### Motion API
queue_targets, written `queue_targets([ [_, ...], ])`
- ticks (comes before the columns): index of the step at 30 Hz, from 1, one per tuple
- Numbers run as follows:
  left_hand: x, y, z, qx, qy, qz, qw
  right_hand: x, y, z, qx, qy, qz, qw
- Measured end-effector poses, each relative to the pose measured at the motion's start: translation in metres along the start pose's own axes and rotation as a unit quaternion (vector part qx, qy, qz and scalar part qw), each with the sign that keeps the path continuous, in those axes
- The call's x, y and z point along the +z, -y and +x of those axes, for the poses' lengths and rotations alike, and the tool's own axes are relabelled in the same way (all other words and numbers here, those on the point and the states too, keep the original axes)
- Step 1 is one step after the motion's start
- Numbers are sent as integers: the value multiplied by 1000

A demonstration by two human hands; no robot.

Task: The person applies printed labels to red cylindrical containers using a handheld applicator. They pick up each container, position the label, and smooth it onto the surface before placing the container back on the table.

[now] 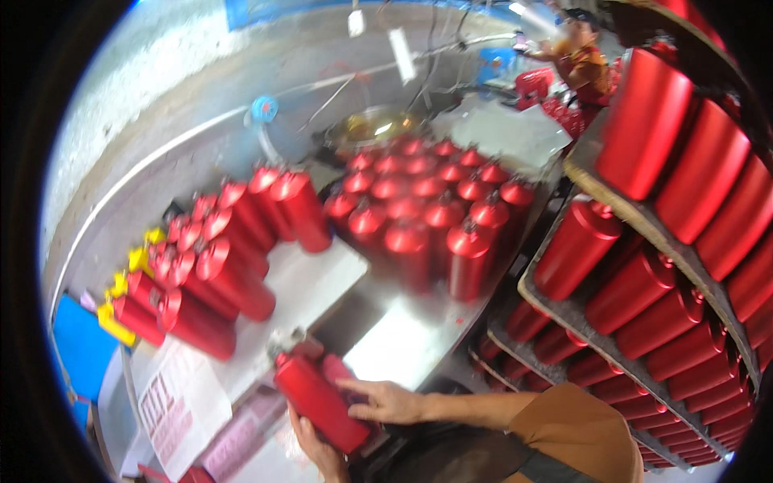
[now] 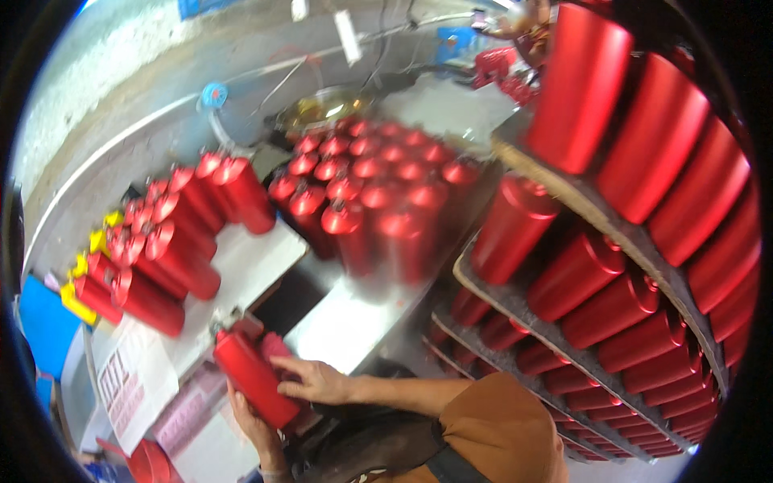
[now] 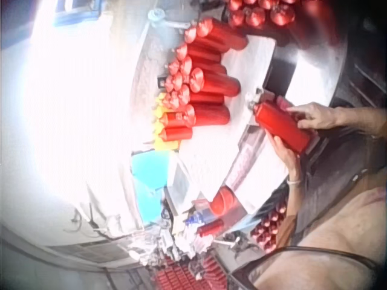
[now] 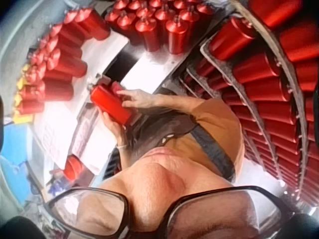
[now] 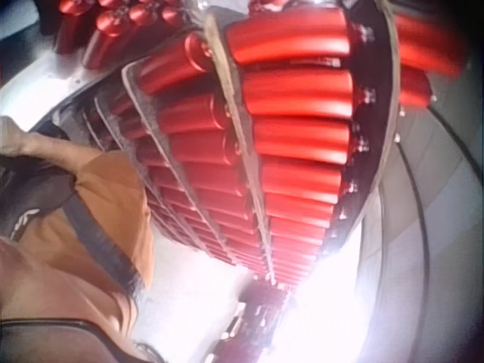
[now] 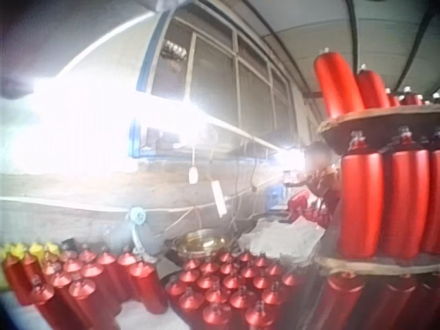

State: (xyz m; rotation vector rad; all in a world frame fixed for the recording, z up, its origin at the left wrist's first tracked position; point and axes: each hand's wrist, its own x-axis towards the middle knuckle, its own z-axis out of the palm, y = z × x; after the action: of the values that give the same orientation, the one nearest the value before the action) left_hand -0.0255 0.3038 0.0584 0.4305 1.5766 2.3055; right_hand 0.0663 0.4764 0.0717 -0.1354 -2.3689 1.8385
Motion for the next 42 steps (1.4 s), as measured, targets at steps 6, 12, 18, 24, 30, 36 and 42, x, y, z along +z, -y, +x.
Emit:
queue_targets([
  [6,-5,-15,-15,-10,-52,166,985,5,3,-4,-38,-30,8,999],
  [12,6,-23,-19,19,-15,120,992,6,4,-1,0,-11,-10,1000],
  [18,15,-22,-15,2,-14,109,994,4,5,-1,-7,-6,-20,1000],
  [24,18,-16,-16,25,-17,181,983,0,3,2,-17,8,-47,999],
  [30,20,-19,-18,32,-11,229,973,-5,1,4,18,50,-5,999],
  [36,20,-10,-13,-4,-20,124,992,1,1,2,-48,7,-92,995],
  [42,12,-9,-13,-15,-12,102,995,-2,6,1,-9,17,-24,1000],
])
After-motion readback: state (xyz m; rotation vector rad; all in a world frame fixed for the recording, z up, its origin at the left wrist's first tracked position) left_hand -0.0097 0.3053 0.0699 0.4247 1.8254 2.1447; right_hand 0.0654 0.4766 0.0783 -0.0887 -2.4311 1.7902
